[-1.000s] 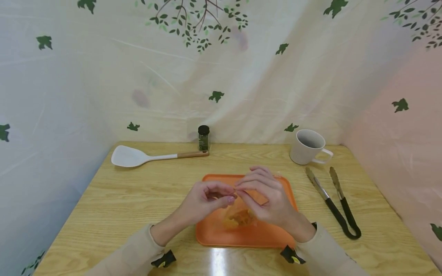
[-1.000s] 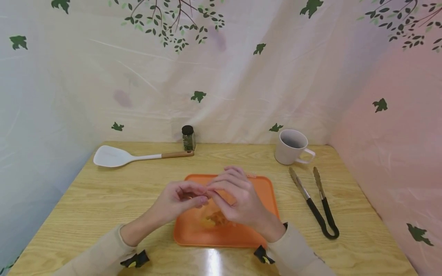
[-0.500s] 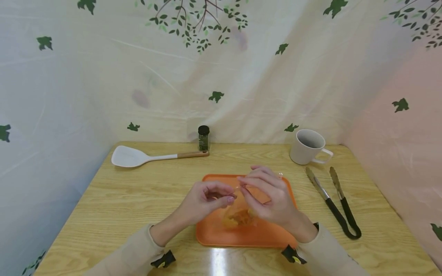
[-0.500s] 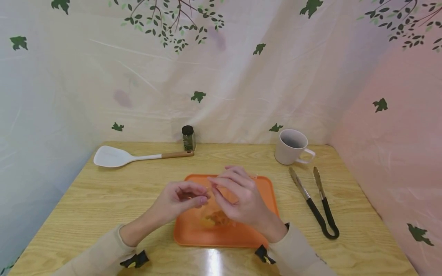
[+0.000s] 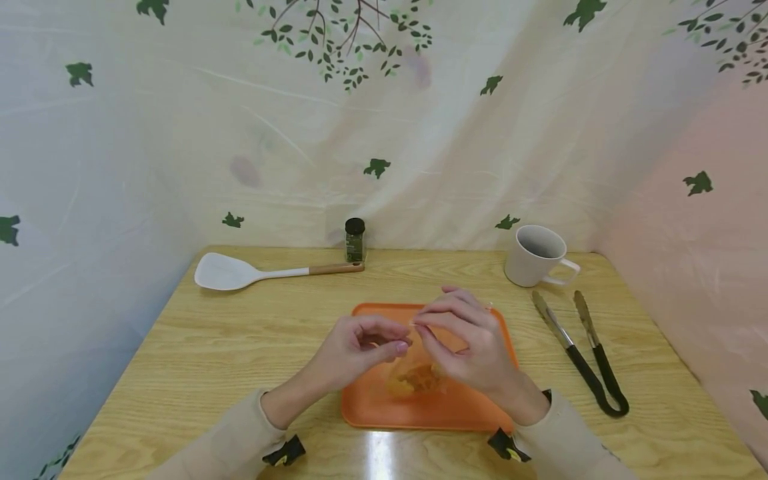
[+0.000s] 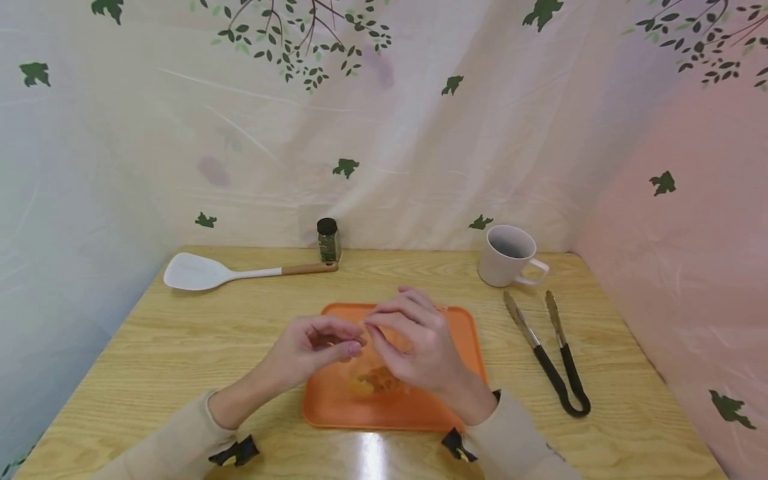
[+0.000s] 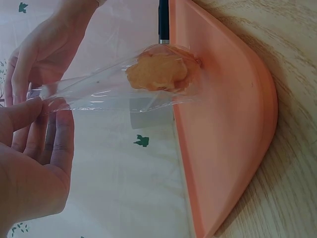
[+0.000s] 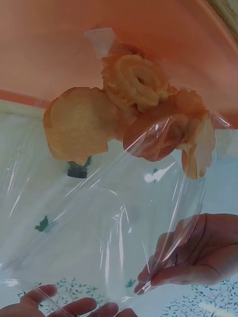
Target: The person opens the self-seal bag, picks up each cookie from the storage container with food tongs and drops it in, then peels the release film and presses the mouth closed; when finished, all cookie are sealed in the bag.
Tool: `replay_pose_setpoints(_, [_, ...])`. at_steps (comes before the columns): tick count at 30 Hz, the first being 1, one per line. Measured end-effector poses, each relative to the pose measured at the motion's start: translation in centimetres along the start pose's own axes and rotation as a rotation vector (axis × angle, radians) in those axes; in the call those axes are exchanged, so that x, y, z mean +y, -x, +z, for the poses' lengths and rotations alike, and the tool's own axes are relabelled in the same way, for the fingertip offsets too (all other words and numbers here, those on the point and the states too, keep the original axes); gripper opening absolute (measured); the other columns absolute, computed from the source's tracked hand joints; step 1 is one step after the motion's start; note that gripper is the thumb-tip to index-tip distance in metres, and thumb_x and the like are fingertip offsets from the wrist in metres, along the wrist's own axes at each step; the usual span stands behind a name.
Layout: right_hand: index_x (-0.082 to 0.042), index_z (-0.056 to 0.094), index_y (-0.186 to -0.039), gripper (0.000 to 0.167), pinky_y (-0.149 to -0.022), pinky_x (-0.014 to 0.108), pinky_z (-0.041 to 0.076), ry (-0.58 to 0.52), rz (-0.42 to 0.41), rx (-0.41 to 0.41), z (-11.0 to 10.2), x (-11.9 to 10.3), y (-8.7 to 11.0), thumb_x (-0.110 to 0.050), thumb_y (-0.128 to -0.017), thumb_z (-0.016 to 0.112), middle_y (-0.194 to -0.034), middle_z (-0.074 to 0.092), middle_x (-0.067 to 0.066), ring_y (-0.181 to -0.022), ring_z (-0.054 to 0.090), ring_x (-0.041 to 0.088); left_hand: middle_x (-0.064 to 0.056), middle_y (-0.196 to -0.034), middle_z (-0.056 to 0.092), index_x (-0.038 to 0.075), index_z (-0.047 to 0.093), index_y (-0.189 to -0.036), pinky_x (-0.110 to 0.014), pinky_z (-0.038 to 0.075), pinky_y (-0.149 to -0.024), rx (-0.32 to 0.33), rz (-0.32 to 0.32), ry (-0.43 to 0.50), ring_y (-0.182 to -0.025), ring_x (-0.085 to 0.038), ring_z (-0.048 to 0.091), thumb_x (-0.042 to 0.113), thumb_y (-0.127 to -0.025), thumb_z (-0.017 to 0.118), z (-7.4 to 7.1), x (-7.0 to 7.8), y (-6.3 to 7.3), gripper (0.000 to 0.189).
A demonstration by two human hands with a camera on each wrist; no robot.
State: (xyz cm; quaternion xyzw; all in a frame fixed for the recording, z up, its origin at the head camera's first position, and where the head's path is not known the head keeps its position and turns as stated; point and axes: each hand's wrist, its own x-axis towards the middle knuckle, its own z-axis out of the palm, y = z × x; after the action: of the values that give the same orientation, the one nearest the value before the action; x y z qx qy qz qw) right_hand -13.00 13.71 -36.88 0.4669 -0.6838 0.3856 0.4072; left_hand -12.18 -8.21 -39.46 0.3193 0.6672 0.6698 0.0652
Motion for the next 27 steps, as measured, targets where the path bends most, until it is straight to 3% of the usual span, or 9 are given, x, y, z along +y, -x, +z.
replay_pose_setpoints(3, [-0.002,0.077,-0.091,0.015,-0.106,0.038,0.046,0.011,-0.018,0.005,0.0,0.0,0.0,-0.014,-0.097,0.069,-0.090,0.072,0.011,-0.082,0.064,0.030,-0.020,-0.098,0.074,-0.004,0.073,-0.110,-0.038,0.062,-0.073,0.002,-0.002,0.006,-0.087,-0.021,0.074,-0.002,-0.093,0.071,0.0,0.0,0.0,0.017])
replay_pose_setpoints(7, [-0.001,0.078,-0.091,0.016,-0.087,0.034,0.052,0.020,-0.039,0.025,0.0,-0.1,-0.1,-0.013,-0.097,0.069,-0.090,0.069,0.012,-0.082,0.060,0.031,-0.017,-0.098,0.075,-0.006,0.072,-0.110,-0.038,0.062,-0.072,0.005,0.004,0.001,-0.086,-0.019,0.074,-0.003,-0.093,0.071,0.1,-0.1,0.0,0.017])
replay_pose_setpoints(10, [-0.001,0.078,-0.091,0.017,-0.070,0.031,0.049,0.016,-0.045,0.037,-0.1,-0.2,-0.2,-0.013,-0.097,0.068,-0.089,0.067,0.012,-0.079,0.056,0.030,-0.015,-0.097,0.075,-0.009,0.071,-0.109,-0.037,0.062,-0.072,0.006,0.008,-0.007,-0.086,-0.017,0.073,-0.004,-0.093,0.071,0.1,-0.1,0.1,0.017])
replay_pose_setpoints(12, [-0.001,0.078,-0.090,0.018,-0.066,0.030,0.048,0.008,-0.041,0.046,-0.1,-0.2,-0.3,-0.012,-0.097,0.067,-0.087,0.066,0.012,-0.077,0.054,0.028,-0.015,-0.096,0.075,-0.008,0.071,-0.109,-0.036,0.062,-0.072,0.007,0.009,-0.016,-0.086,-0.017,0.073,-0.003,-0.093,0.071,0.2,-0.1,0.2,0.017])
replay_pose_setpoints(18, [-0.001,0.077,-0.086,0.018,-0.062,0.027,0.046,-0.007,-0.032,0.071,-0.3,-0.5,-0.8,-0.011,-0.096,0.066,-0.083,0.066,0.011,-0.072,0.053,0.024,-0.010,-0.095,0.076,0.000,0.074,-0.110,-0.037,0.062,-0.072,-0.003,-0.015,-0.046,-0.086,-0.019,0.073,0.004,-0.094,0.074,0.5,0.5,0.4,0.017])
replay_pose_setpoints(27, [-0.001,0.077,-0.086,0.017,-0.064,0.026,0.050,-0.033,0.043,0.076,-0.2,-0.5,-0.7,-0.012,-0.095,0.068,-0.082,0.067,0.010,-0.073,0.057,0.024,-0.012,-0.095,0.076,-0.001,0.074,-0.111,-0.038,0.062,-0.071,-0.035,0.005,-0.044,-0.084,-0.022,0.075,0.003,-0.094,0.073,0.7,0.9,0.4,0.017])
